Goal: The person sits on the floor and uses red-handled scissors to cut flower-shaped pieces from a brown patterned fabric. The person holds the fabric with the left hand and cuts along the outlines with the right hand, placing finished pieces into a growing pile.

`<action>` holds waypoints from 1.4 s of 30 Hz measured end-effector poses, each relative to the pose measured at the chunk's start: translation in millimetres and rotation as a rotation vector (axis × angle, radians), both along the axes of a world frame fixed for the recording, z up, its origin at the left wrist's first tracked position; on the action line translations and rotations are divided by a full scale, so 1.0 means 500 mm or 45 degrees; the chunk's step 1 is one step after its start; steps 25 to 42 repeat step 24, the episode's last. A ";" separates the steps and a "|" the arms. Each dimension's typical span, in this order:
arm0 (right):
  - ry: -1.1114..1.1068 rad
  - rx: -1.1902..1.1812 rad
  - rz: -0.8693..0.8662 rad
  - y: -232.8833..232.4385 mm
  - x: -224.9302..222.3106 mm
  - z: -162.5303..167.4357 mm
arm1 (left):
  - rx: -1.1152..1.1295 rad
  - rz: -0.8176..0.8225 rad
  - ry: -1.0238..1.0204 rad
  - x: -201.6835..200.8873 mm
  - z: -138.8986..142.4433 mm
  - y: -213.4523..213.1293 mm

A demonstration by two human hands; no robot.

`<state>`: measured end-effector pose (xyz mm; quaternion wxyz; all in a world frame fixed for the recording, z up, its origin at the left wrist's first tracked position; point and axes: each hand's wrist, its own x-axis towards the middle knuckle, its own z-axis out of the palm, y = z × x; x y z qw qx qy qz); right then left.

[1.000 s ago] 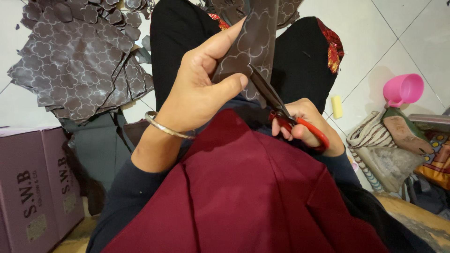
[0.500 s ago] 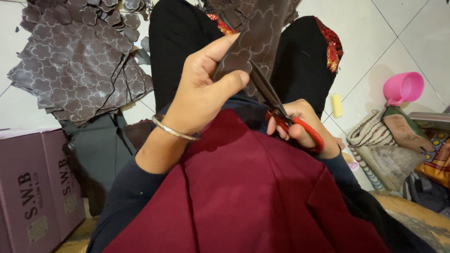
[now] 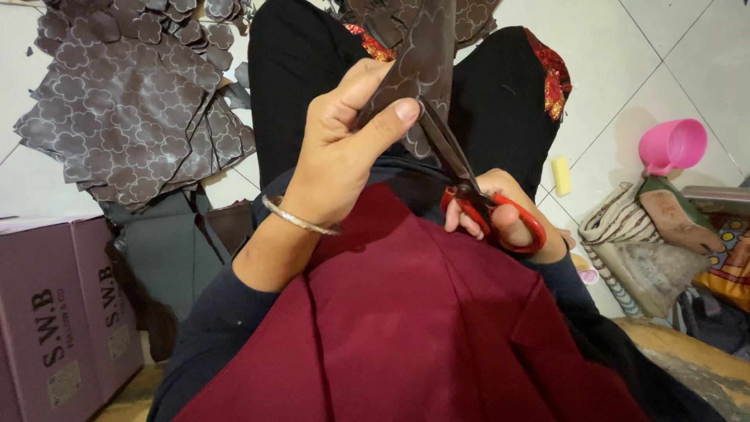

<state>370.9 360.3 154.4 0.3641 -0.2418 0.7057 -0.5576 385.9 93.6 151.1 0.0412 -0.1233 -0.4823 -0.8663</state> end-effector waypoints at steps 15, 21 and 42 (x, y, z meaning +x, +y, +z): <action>0.120 0.043 -0.065 0.000 0.008 -0.017 | -0.290 0.067 0.104 0.009 0.009 -0.014; 0.319 0.105 -0.128 -0.005 0.008 -0.054 | -0.213 0.153 0.122 0.010 0.013 0.008; 0.342 0.107 -0.134 0.002 0.011 -0.067 | -0.172 0.167 0.077 0.006 0.024 0.029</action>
